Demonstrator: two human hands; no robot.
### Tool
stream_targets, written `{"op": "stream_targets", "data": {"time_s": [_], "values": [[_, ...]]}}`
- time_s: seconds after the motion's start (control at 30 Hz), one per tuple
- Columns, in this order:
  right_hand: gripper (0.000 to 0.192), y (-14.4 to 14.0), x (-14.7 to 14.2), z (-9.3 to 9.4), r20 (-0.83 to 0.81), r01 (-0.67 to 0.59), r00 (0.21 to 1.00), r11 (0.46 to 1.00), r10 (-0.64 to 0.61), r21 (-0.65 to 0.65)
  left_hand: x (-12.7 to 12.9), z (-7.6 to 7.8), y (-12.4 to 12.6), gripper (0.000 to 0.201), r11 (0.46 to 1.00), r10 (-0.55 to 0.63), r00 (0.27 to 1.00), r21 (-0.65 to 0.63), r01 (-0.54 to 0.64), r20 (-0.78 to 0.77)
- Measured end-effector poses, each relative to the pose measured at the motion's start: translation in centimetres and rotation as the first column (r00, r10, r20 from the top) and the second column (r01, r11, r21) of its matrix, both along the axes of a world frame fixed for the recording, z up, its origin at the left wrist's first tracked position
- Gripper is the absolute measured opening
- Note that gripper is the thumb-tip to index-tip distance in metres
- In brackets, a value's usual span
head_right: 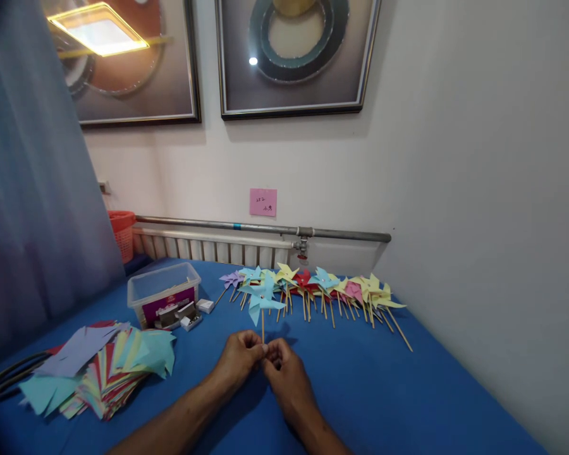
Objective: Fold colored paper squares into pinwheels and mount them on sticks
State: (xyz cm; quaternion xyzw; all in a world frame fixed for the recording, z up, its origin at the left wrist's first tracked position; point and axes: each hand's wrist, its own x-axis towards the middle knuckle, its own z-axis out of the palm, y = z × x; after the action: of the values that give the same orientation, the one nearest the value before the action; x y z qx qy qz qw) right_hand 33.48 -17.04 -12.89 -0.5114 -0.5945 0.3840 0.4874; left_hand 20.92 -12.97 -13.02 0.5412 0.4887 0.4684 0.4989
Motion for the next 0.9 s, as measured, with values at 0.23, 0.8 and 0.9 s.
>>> {"op": "stream_targets", "data": {"time_s": [0.23, 0.8, 0.9], "values": [[0.010, 0.09, 0.23, -0.27, 0.061, 0.013, 0.998, 1.000, -0.014, 0.002, 0.13, -0.23, -0.13, 0.015, 0.999, 0.013, 0.997, 0.034, -0.011, -0.076], [0.005, -0.06, 0.48, -0.43, 0.145, 0.065, 0.987, 0.997, -0.069, 0.035, 0.07, -0.08, -0.65, 0.010, 0.996, 0.030, 0.988, 0.092, -0.016, -0.150], [0.007, 0.34, 0.94, -0.47, 0.180, 0.103, 0.977, 0.993, -0.112, 0.058, -0.09, 0.25, -1.00, 0.007, 0.990, 0.049, 0.968, 0.139, -0.015, -0.245]]}}
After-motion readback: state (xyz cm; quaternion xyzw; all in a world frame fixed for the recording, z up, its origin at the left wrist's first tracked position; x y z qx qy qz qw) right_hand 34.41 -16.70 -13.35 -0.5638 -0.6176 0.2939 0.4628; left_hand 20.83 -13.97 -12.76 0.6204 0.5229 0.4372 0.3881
